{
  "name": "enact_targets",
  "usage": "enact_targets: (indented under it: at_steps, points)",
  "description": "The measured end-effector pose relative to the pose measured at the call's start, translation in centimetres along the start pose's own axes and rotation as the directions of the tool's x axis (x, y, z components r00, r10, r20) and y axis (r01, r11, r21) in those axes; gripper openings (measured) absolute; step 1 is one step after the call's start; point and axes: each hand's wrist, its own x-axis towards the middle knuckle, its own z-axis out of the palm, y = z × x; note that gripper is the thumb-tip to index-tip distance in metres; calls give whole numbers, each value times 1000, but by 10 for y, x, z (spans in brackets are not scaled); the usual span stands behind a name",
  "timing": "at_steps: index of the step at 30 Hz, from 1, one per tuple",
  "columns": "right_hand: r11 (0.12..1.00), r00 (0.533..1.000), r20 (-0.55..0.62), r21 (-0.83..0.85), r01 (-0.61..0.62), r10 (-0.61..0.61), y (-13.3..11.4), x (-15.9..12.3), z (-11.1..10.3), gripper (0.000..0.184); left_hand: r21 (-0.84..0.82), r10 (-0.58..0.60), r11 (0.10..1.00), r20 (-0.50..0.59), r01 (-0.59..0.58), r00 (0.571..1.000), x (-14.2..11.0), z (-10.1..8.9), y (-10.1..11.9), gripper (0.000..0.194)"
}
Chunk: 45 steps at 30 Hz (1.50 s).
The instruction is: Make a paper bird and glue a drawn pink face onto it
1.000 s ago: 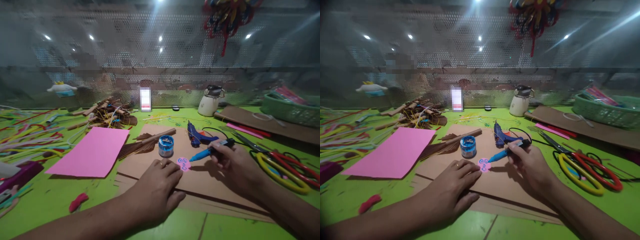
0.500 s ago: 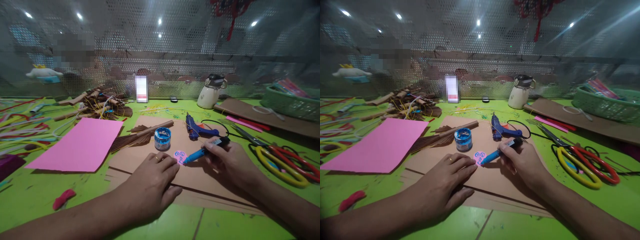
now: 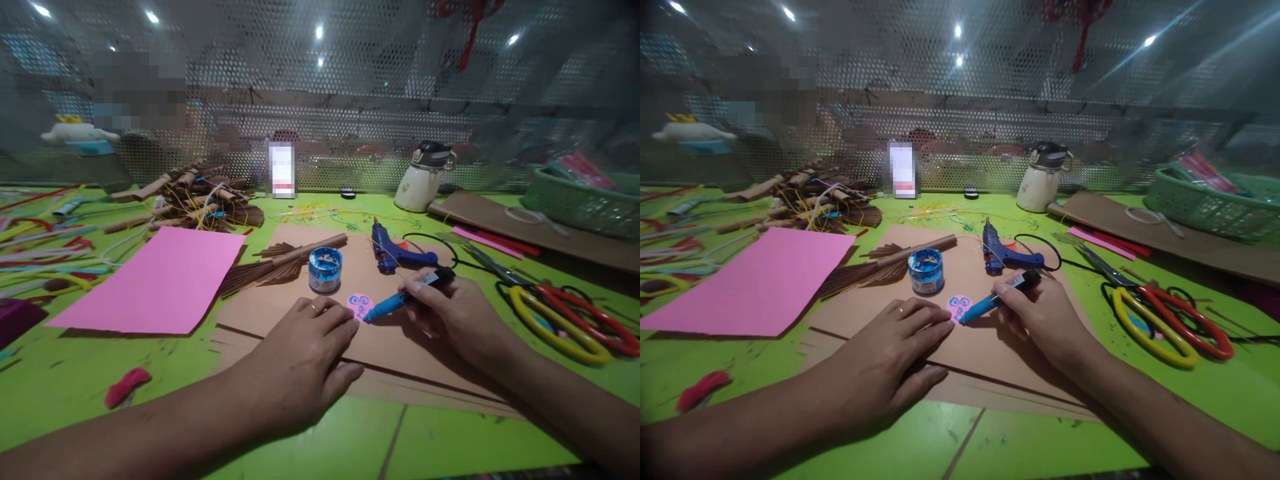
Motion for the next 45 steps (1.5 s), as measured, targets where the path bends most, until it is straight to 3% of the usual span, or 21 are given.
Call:
enact_targets:
  at_steps: [22, 29, 45]
  points:
    - [997, 998, -58, -72, -30, 26, 1, 2, -5, 41, 22, 28, 999, -35, -27, 999, 2, 0, 0, 34]
    - [995, 998, -58, 93, -34, 39, 2, 1, -3, 37, 24, 24, 999, -18, -23, 1000, 2, 0, -1, 35]
    - [996, 999, -44, -84, 2, -6, 2, 2, -3, 43, 31, 26, 999, -7, -26, 1000, 2, 1, -1, 37]
